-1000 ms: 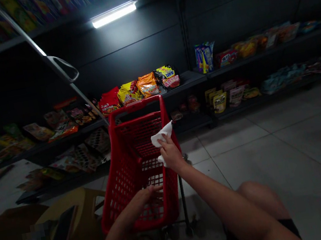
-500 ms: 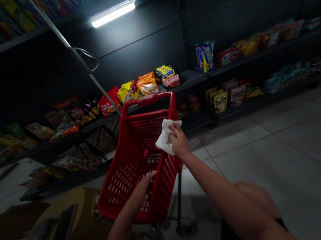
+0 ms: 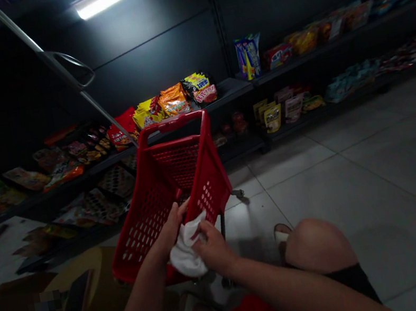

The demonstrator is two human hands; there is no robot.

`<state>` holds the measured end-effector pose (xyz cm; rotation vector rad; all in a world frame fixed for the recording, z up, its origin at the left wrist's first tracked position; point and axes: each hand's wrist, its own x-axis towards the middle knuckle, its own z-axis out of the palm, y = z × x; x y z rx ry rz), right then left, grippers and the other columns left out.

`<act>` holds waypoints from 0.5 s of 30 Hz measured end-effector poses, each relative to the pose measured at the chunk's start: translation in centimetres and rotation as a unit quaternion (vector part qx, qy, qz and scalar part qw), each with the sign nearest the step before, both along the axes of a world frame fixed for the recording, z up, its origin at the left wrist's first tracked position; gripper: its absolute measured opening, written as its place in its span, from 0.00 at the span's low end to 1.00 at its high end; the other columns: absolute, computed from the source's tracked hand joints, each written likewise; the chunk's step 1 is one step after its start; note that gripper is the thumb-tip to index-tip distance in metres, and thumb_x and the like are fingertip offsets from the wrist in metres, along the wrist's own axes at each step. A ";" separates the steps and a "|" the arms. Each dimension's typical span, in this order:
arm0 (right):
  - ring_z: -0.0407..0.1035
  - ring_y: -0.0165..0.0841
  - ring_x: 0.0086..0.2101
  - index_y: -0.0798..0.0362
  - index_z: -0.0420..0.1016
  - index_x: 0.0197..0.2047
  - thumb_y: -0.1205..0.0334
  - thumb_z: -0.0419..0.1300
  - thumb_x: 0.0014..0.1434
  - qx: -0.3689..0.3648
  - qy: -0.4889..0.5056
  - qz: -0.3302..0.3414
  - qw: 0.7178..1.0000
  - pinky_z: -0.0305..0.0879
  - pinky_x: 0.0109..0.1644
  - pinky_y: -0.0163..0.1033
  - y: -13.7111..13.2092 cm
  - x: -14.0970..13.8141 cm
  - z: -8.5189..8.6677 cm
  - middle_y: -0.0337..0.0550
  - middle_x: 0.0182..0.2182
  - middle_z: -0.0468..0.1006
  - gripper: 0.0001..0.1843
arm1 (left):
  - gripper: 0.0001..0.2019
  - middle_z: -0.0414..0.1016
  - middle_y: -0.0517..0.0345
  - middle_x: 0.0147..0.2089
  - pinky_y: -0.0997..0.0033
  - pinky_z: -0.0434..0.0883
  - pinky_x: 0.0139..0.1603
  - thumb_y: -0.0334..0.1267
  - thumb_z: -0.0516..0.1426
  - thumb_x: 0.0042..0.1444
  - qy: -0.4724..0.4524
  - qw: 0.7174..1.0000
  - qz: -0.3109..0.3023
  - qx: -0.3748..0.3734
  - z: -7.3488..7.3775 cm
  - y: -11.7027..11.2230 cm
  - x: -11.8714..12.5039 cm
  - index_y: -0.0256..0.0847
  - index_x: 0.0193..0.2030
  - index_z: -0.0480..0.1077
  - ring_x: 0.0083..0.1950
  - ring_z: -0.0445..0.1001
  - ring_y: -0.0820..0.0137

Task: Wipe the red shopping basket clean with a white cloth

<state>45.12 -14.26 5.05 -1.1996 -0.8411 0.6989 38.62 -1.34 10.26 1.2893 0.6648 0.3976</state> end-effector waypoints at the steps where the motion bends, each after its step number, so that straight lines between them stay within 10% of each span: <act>1: 0.69 0.33 0.39 0.51 0.74 0.35 0.66 0.59 0.50 -0.004 -0.010 0.004 1.000 0.66 0.48 0.38 0.2 0.5 -0.1 0.38 0.36 0.74 0.08 | 0.37 0.71 0.50 0.65 0.52 0.51 0.74 0.64 0.47 0.61 -0.018 1.000 0.010 -0.012 0.1 0.1 0.4 0.39 0.67 0.65 0.69 0.63 0.56; 8: 0.68 0.38 0.49 0.51 0.73 0.52 0.59 0.54 0.57 -0.040 0.037 -0.181 0.982 0.64 0.57 0.44 7.7 8.2 0.6 0.46 0.47 0.75 0.20 | 0.31 0.65 0.52 0.69 0.57 0.47 0.75 0.57 0.51 0.63 -0.090 0.995 0.036 -0.020 -0.2 0.0 0.9 0.39 0.66 0.66 0.73 0.56 0.60; 12: 0.66 0.39 0.50 0.53 0.71 0.52 0.67 0.56 0.54 -0.048 -0.025 -0.106 0.993 0.62 0.59 0.46 5.7 2.7 -0.6 0.48 0.48 0.71 0.20 | 0.28 0.65 0.56 0.69 0.60 0.43 0.76 0.55 0.52 0.63 -0.040 0.997 0.060 0.004 -0.2 0.2 0.0 0.42 0.64 0.69 0.74 0.53 0.62; 15: 0.67 0.37 0.49 0.50 0.72 0.48 0.72 0.58 0.52 0.008 -0.124 0.078 0.989 0.65 0.55 0.42 0.9 -2.9 -1.7 0.44 0.46 0.69 0.20 | 0.27 0.66 0.59 0.68 0.60 0.44 0.76 0.55 0.51 0.64 -0.010 0.998 0.061 0.017 0.3 0.1 -0.4 0.44 0.64 0.68 0.73 0.56 0.62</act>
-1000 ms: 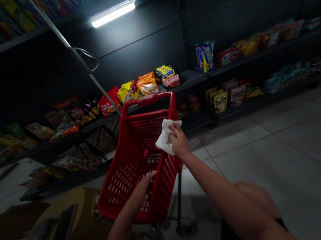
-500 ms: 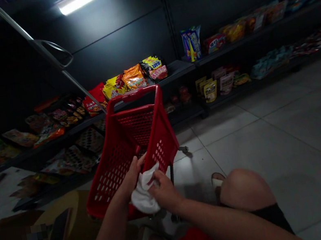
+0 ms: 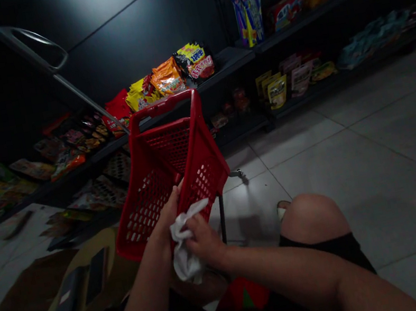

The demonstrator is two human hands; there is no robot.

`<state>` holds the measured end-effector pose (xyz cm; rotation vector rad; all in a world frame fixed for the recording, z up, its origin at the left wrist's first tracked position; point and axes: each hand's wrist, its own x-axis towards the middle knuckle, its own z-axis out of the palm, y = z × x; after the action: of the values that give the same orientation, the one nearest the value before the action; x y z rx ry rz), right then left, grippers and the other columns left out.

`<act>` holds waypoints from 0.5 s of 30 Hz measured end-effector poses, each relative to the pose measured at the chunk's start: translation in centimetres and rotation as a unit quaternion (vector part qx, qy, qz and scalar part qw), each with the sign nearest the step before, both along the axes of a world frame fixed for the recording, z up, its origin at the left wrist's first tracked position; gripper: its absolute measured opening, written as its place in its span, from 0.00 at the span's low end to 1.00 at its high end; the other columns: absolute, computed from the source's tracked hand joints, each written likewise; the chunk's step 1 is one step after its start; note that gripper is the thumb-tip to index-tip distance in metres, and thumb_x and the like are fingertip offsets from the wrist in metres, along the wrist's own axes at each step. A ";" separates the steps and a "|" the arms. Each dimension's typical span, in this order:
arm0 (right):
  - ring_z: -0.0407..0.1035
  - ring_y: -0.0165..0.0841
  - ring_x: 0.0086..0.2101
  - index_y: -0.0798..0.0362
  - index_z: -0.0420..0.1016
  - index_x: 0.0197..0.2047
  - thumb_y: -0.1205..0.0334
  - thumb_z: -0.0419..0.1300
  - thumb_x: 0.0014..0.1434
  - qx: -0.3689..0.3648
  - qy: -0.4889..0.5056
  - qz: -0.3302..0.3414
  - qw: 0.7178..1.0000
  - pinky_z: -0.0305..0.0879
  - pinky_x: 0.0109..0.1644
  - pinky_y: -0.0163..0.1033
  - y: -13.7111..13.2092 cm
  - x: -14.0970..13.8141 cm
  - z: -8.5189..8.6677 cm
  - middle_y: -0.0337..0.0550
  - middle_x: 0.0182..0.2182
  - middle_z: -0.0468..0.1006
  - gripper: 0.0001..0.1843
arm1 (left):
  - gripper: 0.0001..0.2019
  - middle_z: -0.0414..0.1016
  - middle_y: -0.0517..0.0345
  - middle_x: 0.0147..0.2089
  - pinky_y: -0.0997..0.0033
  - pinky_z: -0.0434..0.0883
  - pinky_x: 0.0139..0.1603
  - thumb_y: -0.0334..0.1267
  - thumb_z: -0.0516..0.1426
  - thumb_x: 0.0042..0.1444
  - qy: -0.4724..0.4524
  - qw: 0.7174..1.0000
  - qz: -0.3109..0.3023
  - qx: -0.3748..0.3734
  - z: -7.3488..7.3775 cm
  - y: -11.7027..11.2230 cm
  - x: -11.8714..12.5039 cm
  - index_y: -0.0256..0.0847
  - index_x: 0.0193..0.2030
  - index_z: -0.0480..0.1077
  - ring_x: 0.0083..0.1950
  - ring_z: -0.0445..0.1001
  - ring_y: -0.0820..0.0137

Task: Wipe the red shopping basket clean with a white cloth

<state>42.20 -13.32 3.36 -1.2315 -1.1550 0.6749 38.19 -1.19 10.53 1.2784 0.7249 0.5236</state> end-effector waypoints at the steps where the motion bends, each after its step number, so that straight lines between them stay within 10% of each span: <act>1: 0.67 0.36 0.48 0.48 0.73 0.48 0.72 0.59 0.52 0.011 -0.032 0.060 0.998 0.66 0.54 0.41 -1.2 -1.0 -0.2 0.43 0.46 0.68 0.19 | 0.27 0.65 0.60 0.69 0.61 0.45 0.76 0.55 0.50 0.65 -0.006 1.000 -0.006 0.000 0.2 -0.1 -0.1 0.45 0.65 0.68 0.73 0.56 0.62; 4: 0.67 0.34 0.46 0.47 0.75 0.46 0.71 0.60 0.55 0.031 -0.077 0.105 0.991 0.67 0.52 0.38 -1.6 0.0 0.0 0.41 0.45 0.68 0.16 | 0.30 0.66 0.56 0.69 0.60 0.46 0.76 0.56 0.47 0.66 -0.039 0.999 -0.014 -0.022 0.3 -0.3 0.0 0.42 0.68 0.63 0.72 0.58 0.62; 10: 0.67 0.36 0.49 0.49 0.78 0.48 0.70 0.56 0.58 0.054 -0.008 -0.139 0.989 0.62 0.60 0.42 5.0 7.9 1.9 0.43 0.45 0.70 0.17 | 0.33 0.63 0.51 0.70 0.61 0.46 0.76 0.56 0.46 0.66 -0.082 0.992 0.007 -0.099 -0.1 -0.3 0.7 0.37 0.71 0.57 0.75 0.51 0.63; 15: 0.69 0.35 0.46 0.49 0.76 0.46 0.68 0.58 0.58 0.098 -0.117 -0.033 0.988 0.66 0.52 0.38 1.1 3.4 0.7 0.44 0.45 0.72 0.13 | 0.36 0.64 0.51 0.70 0.60 0.46 0.75 0.61 0.47 0.64 -0.064 0.993 -0.005 -0.094 1.1 -1.4 0.5 0.39 0.69 0.61 0.75 0.52 0.61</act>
<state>45.57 -12.25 4.07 -1.1965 -1.3342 0.3640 38.65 -2.57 11.59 1.0624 0.6452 0.5114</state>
